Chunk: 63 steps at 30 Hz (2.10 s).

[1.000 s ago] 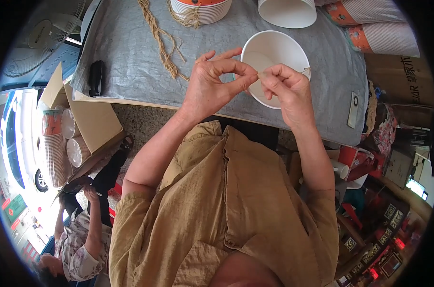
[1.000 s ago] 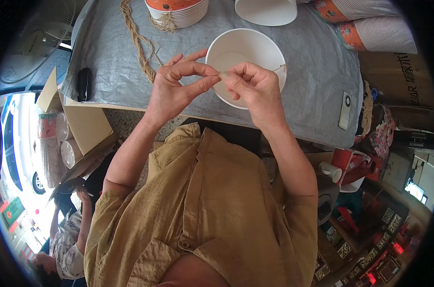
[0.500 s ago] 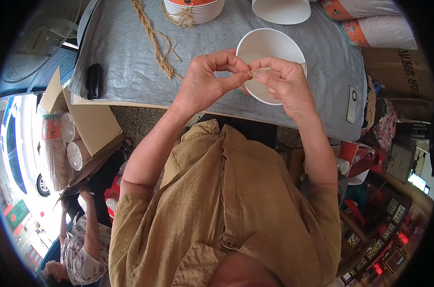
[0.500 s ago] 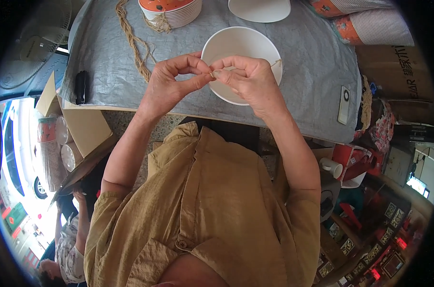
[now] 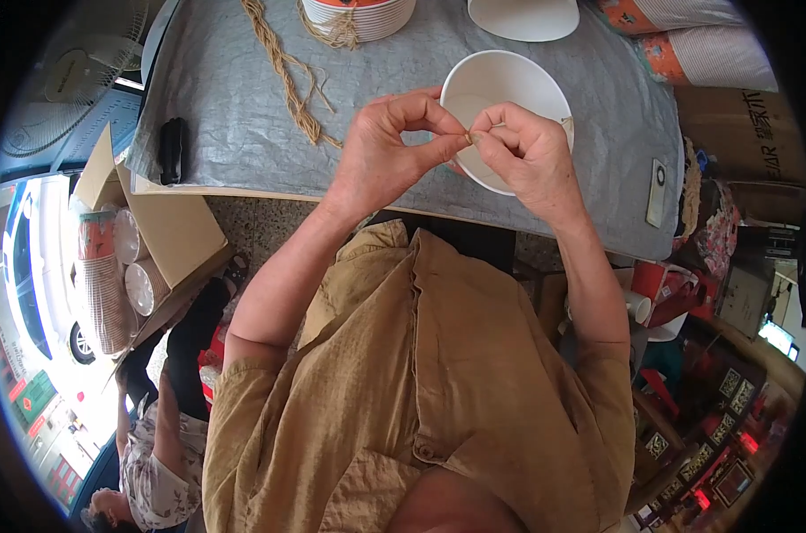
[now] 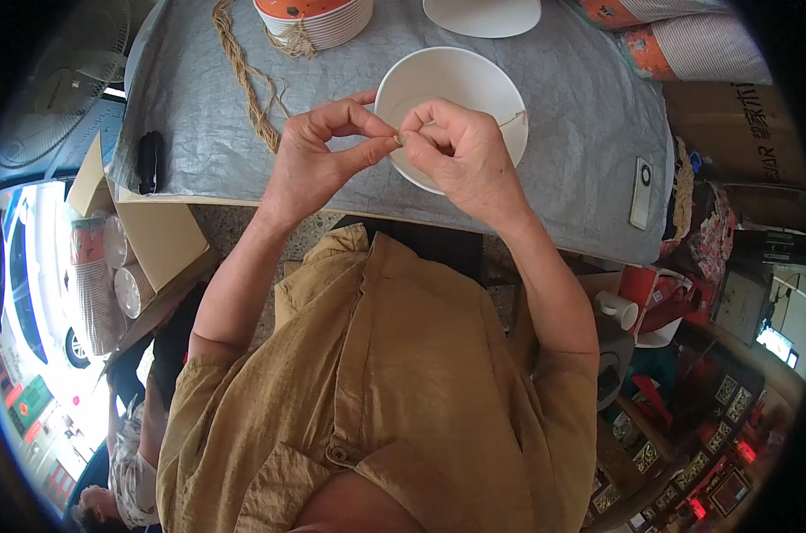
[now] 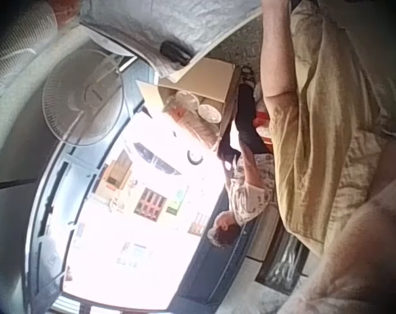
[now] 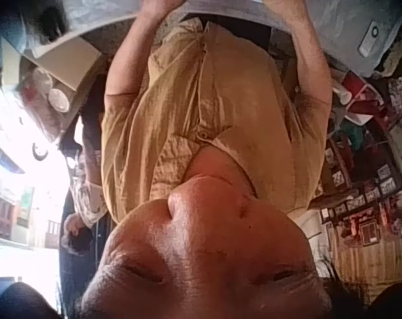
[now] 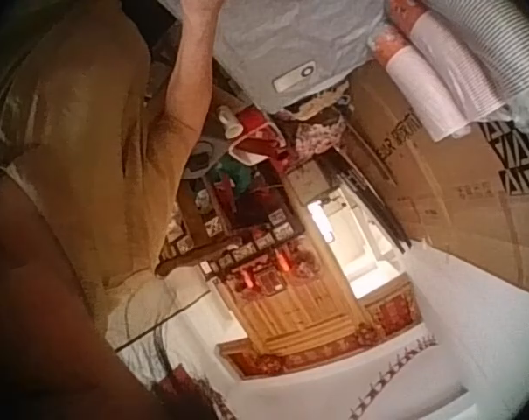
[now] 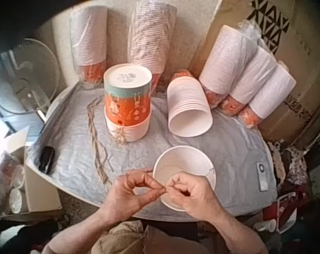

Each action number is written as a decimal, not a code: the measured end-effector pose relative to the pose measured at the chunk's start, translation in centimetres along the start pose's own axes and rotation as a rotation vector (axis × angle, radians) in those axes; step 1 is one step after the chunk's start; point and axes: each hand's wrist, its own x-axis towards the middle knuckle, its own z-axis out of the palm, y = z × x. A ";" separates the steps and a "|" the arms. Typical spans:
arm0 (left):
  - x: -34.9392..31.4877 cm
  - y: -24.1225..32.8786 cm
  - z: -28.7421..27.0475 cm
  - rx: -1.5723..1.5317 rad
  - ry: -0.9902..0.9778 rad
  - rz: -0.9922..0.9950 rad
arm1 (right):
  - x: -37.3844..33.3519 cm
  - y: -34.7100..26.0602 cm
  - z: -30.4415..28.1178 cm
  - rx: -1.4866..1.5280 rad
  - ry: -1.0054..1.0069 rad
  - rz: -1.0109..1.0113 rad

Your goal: Attaching string loops to paper cups in a packaging workshop.

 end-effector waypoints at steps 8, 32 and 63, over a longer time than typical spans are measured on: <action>0.1 -0.8 -0.1 -0.110 -0.068 -0.015 | -0.2 0.0 -0.3 0.262 0.047 0.138; -0.1 -0.8 0.2 -0.262 -0.067 -0.103 | -0.6 0.5 -0.9 -0.109 0.032 -0.027; -0.1 0.2 0.6 -0.246 -0.100 -0.154 | -0.6 -0.3 -1.2 0.125 0.043 0.057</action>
